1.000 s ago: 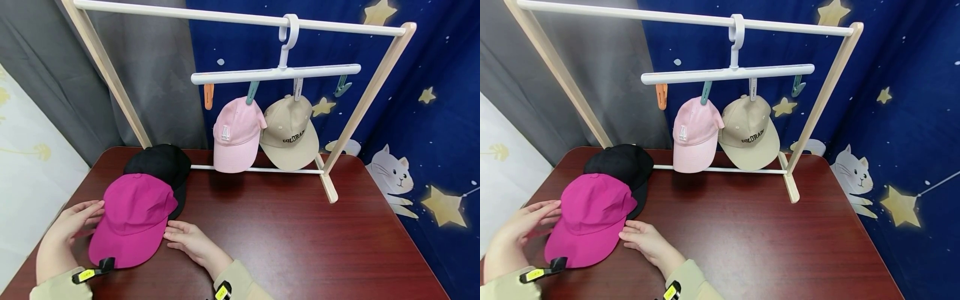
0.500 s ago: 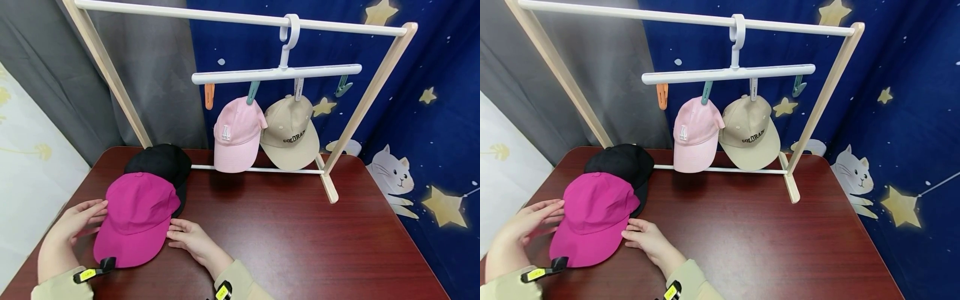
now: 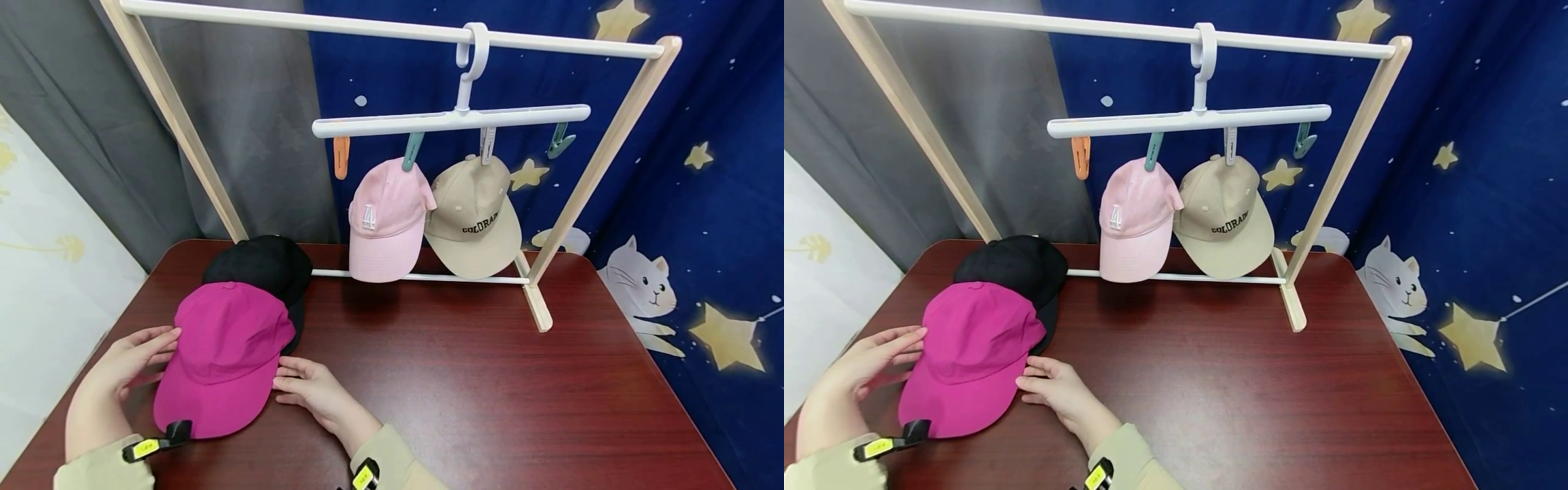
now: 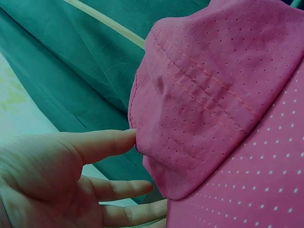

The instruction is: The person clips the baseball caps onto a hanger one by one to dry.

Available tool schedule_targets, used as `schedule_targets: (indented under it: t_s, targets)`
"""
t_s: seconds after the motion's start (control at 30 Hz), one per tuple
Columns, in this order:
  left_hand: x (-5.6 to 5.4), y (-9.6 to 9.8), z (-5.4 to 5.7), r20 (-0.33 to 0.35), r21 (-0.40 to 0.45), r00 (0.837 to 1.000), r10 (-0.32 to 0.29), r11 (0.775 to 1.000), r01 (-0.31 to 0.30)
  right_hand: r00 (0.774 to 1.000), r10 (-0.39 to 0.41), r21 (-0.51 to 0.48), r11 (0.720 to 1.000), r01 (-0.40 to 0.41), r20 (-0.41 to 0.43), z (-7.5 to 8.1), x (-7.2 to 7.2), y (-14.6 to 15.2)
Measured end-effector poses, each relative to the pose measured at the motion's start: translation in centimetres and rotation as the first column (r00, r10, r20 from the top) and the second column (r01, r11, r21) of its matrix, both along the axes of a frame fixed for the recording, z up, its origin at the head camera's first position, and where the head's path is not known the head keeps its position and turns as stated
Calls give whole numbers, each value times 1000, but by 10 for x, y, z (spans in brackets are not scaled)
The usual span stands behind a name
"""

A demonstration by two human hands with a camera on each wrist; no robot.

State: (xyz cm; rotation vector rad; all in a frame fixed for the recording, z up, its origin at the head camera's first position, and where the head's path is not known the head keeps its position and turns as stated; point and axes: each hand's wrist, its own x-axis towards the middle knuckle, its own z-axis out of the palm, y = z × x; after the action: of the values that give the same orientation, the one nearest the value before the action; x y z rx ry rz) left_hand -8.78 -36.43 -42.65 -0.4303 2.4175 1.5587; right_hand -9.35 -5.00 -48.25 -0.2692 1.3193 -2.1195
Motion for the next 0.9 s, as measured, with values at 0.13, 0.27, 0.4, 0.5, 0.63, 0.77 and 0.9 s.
schedule_targets:
  t_s: [0.13,0.27,0.4,0.5,0.63,0.77,0.9]
  targets:
    - [-1,1,0,3,-12,1000,-11,1000,11,1000,-8,3,1000,8,-10,-1,-1,1]
    - [-1,2,1,3,-18,1000,-21,1000,21,1000,-17,0,1000,17,-15,-1,-3,2]
    - [-2,3,2,2,-13,1000,-22,1000,22,1000,-28,2,1000,28,-13,1,-4,4]
    - [-3,3,2,0,-7,1000,-20,1000,20,999,-39,7,999,39,-11,1,-5,5]
    - [-4,4,3,4,-5,1000,-20,1000,20,999,-50,8,999,50,-15,1,-6,5]
    - [-4,4,3,26,-4,999,-18,1000,19,998,-65,8,998,65,-19,3,-6,6]
    - [-3,5,4,51,2,998,-25,1000,25,996,-87,10,996,87,-18,3,-7,7]
